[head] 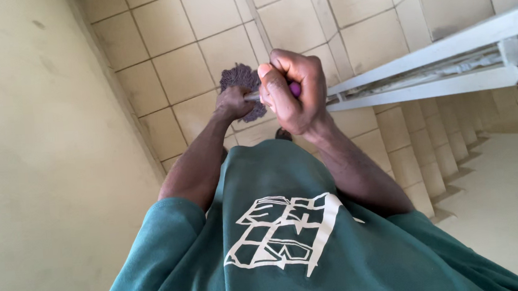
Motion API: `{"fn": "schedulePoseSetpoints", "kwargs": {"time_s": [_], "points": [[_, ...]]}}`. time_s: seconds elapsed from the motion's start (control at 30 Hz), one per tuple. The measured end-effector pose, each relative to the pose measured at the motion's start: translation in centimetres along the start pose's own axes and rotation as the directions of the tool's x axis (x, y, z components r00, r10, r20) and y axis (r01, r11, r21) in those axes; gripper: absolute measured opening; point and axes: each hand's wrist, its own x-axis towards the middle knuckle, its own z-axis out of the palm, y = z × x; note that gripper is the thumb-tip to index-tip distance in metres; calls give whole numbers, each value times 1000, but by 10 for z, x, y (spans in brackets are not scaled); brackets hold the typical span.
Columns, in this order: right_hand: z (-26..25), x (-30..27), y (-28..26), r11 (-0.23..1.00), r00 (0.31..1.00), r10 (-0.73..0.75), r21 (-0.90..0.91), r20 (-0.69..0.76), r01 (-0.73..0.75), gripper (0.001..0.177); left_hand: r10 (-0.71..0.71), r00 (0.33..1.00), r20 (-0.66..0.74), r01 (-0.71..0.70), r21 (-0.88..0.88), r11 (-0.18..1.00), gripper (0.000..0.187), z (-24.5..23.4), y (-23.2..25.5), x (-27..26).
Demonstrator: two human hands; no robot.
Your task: The person is mopping the tiled steps of a staircase using a mop with a purple handle.
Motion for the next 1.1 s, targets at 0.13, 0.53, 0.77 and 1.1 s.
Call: {"fn": "schedulePoseSetpoints", "kwargs": {"time_s": [0.13, 0.53, 0.77, 1.1], "points": [[59, -1, 16, 997, 998, -55, 61, 26, 54, 38, -32, 997, -75, 32, -1, 999, 31, -13, -76, -25], [137, 0, 34, 987, 817, -73, 162, 572, -25, 35, -121, 768, -629, 17, -169, 985, 33, 37, -198, -130], [127, -8, -3, 981, 851, 21, -173, 525, 83, 36, -133, 716, -686, -114, -302, 946, 33, 79, -181, -90], [32, -8, -21, 929, 948, -33, -339, 317, 146, 25, 158, 794, -587, -361, -245, 900, 29, 103, -48, 17]]}}
